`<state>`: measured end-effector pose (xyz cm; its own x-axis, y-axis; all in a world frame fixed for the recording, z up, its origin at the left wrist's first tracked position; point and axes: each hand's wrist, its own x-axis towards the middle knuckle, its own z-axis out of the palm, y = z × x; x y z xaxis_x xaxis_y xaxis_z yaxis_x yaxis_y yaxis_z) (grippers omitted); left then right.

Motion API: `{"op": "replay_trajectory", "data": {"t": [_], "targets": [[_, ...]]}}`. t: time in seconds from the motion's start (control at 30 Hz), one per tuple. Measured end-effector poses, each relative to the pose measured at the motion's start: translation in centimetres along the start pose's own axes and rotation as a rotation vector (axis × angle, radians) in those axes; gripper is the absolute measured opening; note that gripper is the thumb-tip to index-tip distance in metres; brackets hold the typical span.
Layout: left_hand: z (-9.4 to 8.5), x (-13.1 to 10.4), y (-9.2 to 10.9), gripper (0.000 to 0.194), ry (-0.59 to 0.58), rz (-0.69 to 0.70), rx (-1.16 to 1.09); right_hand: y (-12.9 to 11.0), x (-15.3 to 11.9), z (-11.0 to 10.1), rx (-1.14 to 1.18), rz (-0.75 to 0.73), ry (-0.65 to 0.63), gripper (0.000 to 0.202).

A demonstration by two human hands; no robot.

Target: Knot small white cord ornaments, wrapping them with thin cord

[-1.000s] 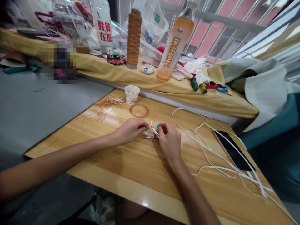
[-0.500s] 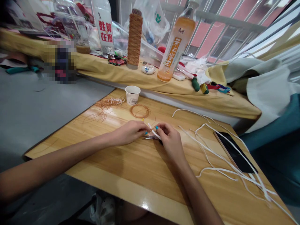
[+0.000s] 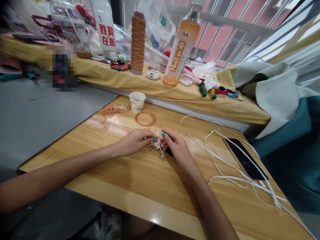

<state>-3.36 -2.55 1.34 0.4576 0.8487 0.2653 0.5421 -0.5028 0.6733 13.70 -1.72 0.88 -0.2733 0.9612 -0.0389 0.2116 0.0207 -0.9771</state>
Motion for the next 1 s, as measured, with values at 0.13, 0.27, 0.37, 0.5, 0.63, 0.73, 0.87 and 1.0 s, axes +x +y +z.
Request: {"op": "replay_trajectory", "data": {"t": [0.13,0.27,0.37,0.5,0.63,0.73,0.87,1.0], "targets": [[0.1,0.0,-0.1,0.026,0.015,-0.078,-0.035,-0.5,-0.4,0.2,-0.172,-0.058,-0.107,0.027],[0.2,0.1,-0.4,0.025,0.020,-0.033,0.032,-0.7,-0.7,0.3,-0.384,-0.185,-0.072,0.020],[0.3,0.0,-0.8,0.026,0.049,0.056,0.188,-0.5,-0.7,0.3,-0.635,-0.324,-0.013,0.020],[0.1,-0.4,-1.2,0.027,0.059,0.205,0.487,-0.1,-0.7,0.4,-0.866,-0.437,-0.017,0.017],[-0.5,-0.5,-1.3,0.022,-0.013,0.332,0.703,-0.2,-1.0,0.4,-0.851,-0.484,-0.068,0.018],[-0.9,-0.4,-1.3,0.022,-0.009,0.402,0.765,-0.5,-1.2,0.5,-0.666,-0.457,-0.045,0.016],[-1.0,-0.3,-1.2,0.027,0.036,0.475,0.757,-0.5,-1.3,1.3,-0.098,-0.278,0.024,0.011],[-0.5,-0.4,-0.9,0.029,0.098,0.471,0.620,-0.3,-1.1,2.1,0.522,0.028,0.043,0.011]]}}
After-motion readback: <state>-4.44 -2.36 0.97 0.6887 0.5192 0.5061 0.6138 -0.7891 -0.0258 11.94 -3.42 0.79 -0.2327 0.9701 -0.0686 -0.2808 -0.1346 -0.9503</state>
